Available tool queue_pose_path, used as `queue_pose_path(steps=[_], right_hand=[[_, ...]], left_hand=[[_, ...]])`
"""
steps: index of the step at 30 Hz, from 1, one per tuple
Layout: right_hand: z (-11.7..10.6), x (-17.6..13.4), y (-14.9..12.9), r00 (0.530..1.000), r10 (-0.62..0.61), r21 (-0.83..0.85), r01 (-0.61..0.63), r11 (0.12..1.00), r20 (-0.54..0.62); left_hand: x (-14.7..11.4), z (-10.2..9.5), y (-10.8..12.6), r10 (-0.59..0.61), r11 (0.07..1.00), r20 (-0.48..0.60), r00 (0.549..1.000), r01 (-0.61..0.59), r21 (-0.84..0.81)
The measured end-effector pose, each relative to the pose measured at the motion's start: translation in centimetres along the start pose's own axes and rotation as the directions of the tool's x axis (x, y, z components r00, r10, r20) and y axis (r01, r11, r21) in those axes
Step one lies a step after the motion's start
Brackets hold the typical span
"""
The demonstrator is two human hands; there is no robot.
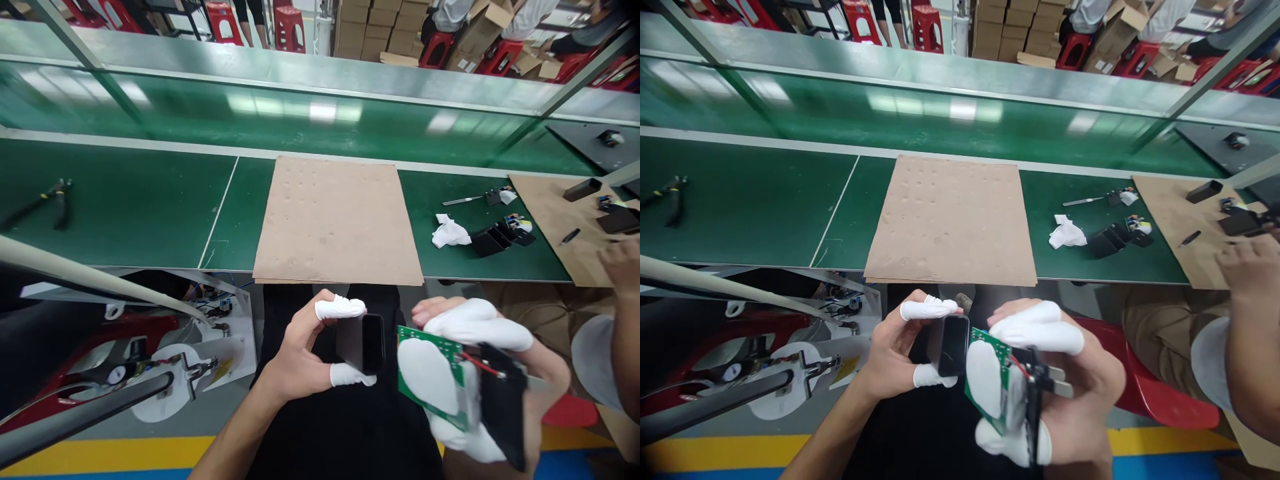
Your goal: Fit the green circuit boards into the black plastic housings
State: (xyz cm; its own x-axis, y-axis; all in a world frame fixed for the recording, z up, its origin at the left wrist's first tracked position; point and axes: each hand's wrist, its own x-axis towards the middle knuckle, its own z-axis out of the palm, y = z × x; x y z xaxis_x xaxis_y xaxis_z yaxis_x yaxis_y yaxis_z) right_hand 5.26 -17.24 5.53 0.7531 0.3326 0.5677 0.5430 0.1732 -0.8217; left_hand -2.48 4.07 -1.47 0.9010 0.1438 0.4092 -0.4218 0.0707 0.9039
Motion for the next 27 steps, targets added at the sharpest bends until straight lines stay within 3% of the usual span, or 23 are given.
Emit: queue_pose_path(steps=[5,27], right_hand=[[-0.5,0.5,0.6,0.988,0.000,0.040,-0.007,0.999,0.155],[-0.4,0.6,0.7,0.980,0.014,0.035,-0.021,0.999,0.197]], left_hand=[[0.6,0.9,0.8,0.041,0.999,0.032,0.999,-0.042,0.027],[0.9,1.3,1.2,0.069,0.994,0.024,0.997,-0.071,0.083]])
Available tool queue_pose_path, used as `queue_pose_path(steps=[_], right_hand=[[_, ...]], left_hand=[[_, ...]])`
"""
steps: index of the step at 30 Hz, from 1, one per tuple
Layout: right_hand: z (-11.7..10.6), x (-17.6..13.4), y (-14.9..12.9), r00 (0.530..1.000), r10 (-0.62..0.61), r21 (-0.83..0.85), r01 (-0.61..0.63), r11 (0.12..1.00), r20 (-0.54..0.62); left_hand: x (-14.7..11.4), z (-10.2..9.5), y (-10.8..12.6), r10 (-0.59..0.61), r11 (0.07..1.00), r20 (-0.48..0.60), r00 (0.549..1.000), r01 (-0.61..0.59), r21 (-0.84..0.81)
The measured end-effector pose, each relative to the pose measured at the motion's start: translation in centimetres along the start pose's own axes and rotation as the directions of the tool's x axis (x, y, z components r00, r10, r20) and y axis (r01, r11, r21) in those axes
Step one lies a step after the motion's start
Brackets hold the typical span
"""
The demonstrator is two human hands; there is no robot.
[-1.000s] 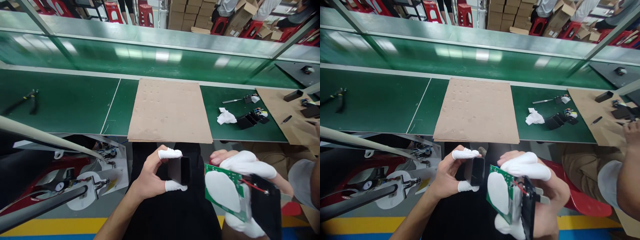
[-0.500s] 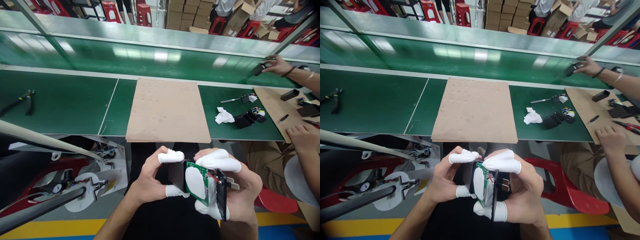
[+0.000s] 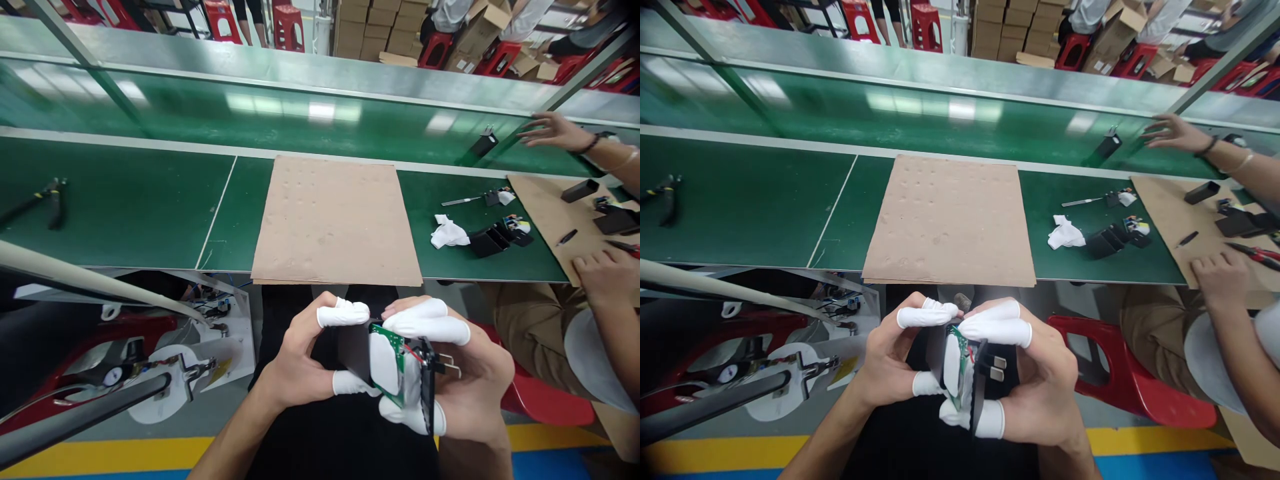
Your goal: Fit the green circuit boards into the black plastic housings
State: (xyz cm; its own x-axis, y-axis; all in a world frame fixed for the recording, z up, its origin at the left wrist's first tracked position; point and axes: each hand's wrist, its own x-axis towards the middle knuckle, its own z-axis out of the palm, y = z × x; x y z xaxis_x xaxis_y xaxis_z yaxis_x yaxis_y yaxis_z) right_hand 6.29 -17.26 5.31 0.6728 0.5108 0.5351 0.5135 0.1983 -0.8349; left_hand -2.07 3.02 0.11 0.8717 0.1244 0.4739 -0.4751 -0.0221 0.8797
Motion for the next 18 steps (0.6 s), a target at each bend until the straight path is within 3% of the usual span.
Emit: queue_pose_path(steps=[18], right_hand=[[-0.13,0.12,-0.12,1.000,0.009,-0.052,-0.008,0.999,0.015]], left_hand=[[-0.06,0.09,0.12,0.011,0.999,-0.005,1.000,-0.011,0.035]])
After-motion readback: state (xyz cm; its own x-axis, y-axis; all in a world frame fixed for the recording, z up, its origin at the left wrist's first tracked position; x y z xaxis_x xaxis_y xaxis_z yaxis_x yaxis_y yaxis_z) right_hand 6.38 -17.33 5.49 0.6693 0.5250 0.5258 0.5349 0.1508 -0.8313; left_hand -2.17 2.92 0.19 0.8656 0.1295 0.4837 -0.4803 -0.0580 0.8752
